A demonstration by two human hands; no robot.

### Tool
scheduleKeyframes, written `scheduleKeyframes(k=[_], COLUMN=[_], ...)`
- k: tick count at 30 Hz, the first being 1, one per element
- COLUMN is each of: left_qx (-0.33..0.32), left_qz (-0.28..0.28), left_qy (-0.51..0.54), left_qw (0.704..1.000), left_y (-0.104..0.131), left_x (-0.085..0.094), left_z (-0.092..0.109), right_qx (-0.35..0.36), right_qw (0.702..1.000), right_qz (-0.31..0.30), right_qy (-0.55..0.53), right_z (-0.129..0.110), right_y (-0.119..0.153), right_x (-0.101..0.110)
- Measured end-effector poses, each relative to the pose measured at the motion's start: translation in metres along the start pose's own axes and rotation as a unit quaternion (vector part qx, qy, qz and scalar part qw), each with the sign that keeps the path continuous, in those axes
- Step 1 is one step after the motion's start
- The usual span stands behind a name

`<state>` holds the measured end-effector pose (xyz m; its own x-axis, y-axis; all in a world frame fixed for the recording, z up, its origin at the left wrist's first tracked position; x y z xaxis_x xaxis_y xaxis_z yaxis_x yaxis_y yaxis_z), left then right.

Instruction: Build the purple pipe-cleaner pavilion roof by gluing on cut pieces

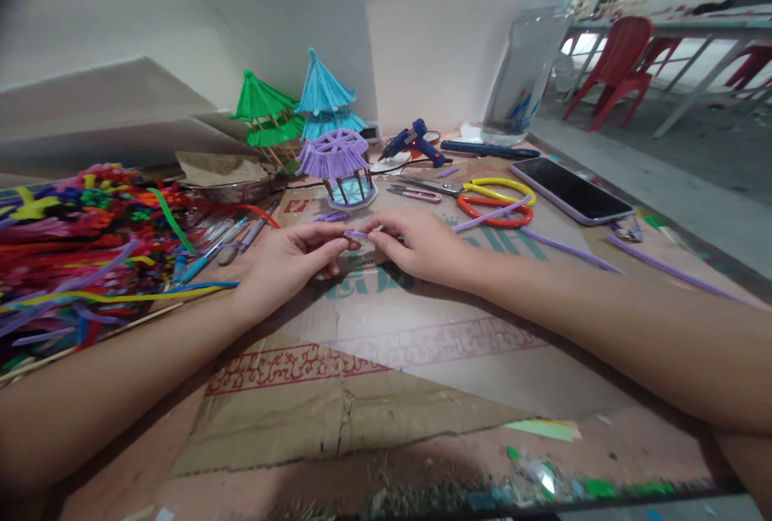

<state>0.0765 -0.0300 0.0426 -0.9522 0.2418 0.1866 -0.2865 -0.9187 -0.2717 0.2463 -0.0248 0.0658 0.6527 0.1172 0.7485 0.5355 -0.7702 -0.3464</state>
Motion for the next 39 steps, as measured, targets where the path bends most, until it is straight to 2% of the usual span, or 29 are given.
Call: scheduleKeyframes(k=[5, 10, 26, 39], left_qx=[0.008, 0.009, 0.014, 0.008], left_qz=[-0.007, -0.011, -0.006, -0.003], left_qy=[-0.007, 0.008, 0.031, 0.001], left_qw=[1.000, 1.000, 0.999, 1.000], left_y=[0.0003, 0.0006, -0.0004, -0.0004], left_x=[0.0008, 0.0011, 0.0010, 0.0018], left_z=[-0.0003, -0.0021, -0.0033, -0.0027], right_qx=[0.098, 0.134, 0.107, 0.134], right_qw=[0.990, 0.983, 0.987, 0.986], right_qz=[0.026, 0.046, 0.035, 0.023], right_qy=[0.096, 0.113, 0.112, 0.099], right_z=[-0.0071, -0.0084, -0.0047, -0.0086], right_y=[0.0051, 0.0068, 0.0063, 0.0069], right_x=[-0.0017, -0.0013, -0.0012, -0.0009])
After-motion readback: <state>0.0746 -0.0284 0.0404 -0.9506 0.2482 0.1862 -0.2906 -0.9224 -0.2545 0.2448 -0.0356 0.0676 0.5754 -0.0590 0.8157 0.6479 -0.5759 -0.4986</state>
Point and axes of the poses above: each hand's wrist, its own y-axis away from the middle knuckle, its own x-axis out of the back of the hand, z = x × y, the point moved 6 cm from there along -y, towards the middle knuckle, and after that the axes turned 7 degrees about -x, right-handed, at the moved point
